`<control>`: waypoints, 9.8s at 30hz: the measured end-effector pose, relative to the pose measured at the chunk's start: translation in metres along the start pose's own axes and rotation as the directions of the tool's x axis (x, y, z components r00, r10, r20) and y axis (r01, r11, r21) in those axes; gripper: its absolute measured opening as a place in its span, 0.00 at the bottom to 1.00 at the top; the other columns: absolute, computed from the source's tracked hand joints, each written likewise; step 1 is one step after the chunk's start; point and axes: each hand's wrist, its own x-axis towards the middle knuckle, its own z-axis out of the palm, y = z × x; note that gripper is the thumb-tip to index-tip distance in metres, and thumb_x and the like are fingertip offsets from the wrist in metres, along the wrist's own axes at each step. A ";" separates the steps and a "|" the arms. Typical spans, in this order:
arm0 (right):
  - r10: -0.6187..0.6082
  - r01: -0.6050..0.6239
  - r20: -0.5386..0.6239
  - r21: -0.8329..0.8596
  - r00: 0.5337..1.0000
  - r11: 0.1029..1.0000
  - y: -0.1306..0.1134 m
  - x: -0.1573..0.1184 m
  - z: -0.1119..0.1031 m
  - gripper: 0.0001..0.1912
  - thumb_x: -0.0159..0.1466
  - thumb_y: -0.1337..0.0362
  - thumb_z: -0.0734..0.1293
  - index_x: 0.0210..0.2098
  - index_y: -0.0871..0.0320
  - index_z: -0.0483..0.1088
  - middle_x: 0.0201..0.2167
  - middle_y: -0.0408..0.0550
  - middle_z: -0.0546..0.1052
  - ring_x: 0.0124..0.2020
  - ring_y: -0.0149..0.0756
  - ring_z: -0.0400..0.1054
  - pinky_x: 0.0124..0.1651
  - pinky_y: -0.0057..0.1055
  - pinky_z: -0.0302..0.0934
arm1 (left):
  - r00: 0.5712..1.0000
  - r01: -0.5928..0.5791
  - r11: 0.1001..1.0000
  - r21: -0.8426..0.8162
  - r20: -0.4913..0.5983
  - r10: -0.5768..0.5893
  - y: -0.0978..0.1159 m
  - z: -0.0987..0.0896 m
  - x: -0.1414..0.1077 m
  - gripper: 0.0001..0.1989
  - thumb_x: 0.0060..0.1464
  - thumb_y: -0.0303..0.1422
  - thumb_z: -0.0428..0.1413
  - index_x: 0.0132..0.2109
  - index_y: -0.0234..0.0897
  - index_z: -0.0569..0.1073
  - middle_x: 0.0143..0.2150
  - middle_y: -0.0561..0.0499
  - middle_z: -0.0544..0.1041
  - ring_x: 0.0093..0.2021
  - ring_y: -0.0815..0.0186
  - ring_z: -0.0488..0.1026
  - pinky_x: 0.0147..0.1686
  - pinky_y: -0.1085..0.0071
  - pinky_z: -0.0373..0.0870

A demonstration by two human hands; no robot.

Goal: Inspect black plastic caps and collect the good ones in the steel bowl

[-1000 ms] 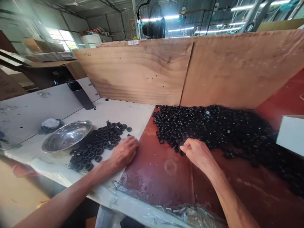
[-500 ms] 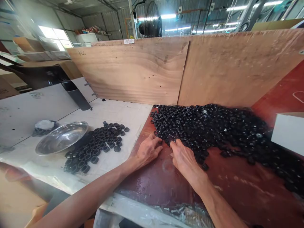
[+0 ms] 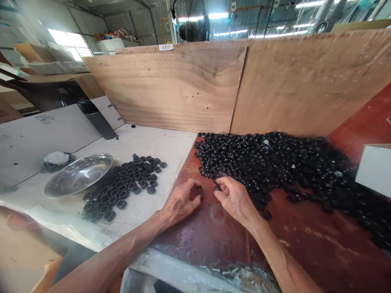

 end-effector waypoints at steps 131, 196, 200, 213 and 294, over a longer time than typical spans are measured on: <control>0.114 -0.139 -0.084 -0.424 0.990 0.895 0.014 -0.005 0.014 0.22 0.64 0.72 0.64 0.58 0.60 0.66 0.40 0.50 0.71 0.40 0.42 0.69 0.39 0.33 0.56 | 0.999 0.013 0.891 0.454 0.027 -0.028 -0.011 -0.017 0.040 0.18 0.57 0.28 0.54 0.54 0.30 0.73 0.46 0.42 0.69 0.45 0.58 0.69 0.51 0.59 0.72; -0.018 0.032 0.104 -0.132 0.994 0.991 0.018 -0.003 0.026 0.07 0.62 0.67 0.65 0.38 0.62 0.72 0.40 0.51 0.70 0.37 0.38 0.67 0.43 0.37 0.61 | 0.999 0.029 0.963 0.268 0.036 -0.040 -0.019 0.003 0.028 0.10 0.53 0.26 0.56 0.43 0.32 0.77 0.42 0.44 0.75 0.42 0.59 0.73 0.48 0.61 0.71; 0.025 -0.028 0.056 0.042 0.998 0.999 0.010 -0.001 0.021 0.10 0.65 0.62 0.64 0.42 0.58 0.74 0.34 0.47 0.73 0.33 0.37 0.68 0.42 0.37 0.62 | 0.941 0.337 0.928 -0.155 0.060 -0.332 -0.008 0.000 0.021 0.11 0.50 0.30 0.58 0.42 0.33 0.77 0.34 0.49 0.76 0.32 0.64 0.72 0.37 0.65 0.70; 0.008 -0.010 0.007 0.315 1.000 0.949 -0.007 -0.006 0.020 0.12 0.67 0.57 0.65 0.45 0.55 0.73 0.38 0.45 0.78 0.38 0.34 0.74 0.43 0.29 0.68 | 0.896 0.418 0.452 -0.788 0.276 -0.348 0.015 -0.005 0.010 0.18 0.52 0.36 0.66 0.47 0.31 0.76 0.38 0.44 0.80 0.38 0.65 0.76 0.44 0.69 0.71; 0.308 -0.370 0.213 0.651 0.927 0.663 -0.033 -0.018 0.050 0.13 0.67 0.55 0.62 0.33 0.59 0.63 0.20 0.38 0.66 0.17 0.27 0.60 0.23 0.25 0.53 | 0.994 -0.076 0.997 -0.031 0.078 0.078 0.003 -0.005 -0.014 0.10 0.68 0.32 0.50 0.54 0.42 0.69 0.49 0.50 0.74 0.49 0.68 0.73 0.49 0.71 0.71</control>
